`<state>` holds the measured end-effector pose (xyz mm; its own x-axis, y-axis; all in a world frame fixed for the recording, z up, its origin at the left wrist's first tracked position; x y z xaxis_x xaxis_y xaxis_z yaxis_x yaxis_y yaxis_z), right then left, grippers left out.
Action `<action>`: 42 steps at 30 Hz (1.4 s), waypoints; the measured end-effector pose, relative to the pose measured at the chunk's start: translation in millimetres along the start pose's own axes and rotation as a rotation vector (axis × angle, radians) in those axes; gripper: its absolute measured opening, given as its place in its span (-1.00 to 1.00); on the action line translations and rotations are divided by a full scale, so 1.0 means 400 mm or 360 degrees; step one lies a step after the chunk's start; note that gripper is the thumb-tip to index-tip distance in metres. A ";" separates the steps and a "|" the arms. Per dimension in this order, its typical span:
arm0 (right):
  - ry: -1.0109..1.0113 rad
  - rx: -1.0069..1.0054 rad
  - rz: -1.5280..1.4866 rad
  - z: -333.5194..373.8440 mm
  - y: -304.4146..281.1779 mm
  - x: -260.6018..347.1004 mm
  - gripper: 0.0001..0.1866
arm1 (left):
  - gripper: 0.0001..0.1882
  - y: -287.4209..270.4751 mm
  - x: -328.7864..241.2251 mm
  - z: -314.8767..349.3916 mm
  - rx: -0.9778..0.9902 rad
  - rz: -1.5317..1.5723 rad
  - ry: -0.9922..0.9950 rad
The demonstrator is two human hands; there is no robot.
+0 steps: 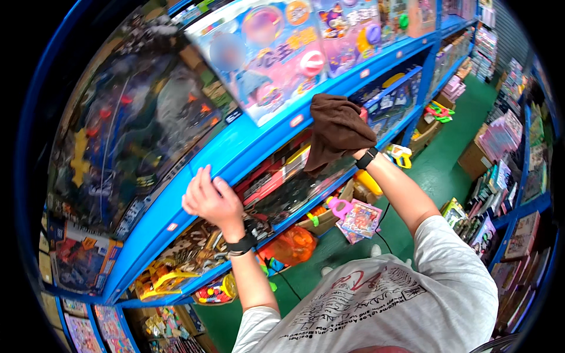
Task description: The person walks through a warehouse aisle and wipes the blue metal shelving units with a brown cloth. They clean the horizontal edges and surfaces of the shelves, moving from one section to another while handling the cloth.
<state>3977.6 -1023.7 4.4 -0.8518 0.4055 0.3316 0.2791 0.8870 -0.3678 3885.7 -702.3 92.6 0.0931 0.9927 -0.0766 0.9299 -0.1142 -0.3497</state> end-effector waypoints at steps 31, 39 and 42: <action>0.0343 -0.0130 0.0434 0.078 0.036 0.061 -0.45 | -0.54 -0.142 -0.022 0.050 0.0036 0.0311 -0.0141; 0.0171 0.0641 0.0261 0.118 0.368 0.359 -0.32 | -0.73 -0.512 0.076 0.389 0.0274 0.0382 -0.0844; -0.0019 0.0350 -0.0158 0.072 0.447 0.467 -0.44 | -0.85 -0.662 0.153 0.509 0.0365 0.0235 -0.1054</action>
<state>3855.5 -795.5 -24.5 -0.8758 0.3150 0.3657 0.0917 0.8525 -0.5146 3572.6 -619.3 -9.6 -0.0909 0.7424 -0.6637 0.8193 -0.3232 -0.4737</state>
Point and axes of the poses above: each hand's wrist, its own z-axis away from the middle knuckle, its own y-axis out of the palm, x = y × z, the point moved 2 cm from there along -z, towards the middle knuckle, and after that the axes turned 4 degrees about -y, right-handed, at the moved point
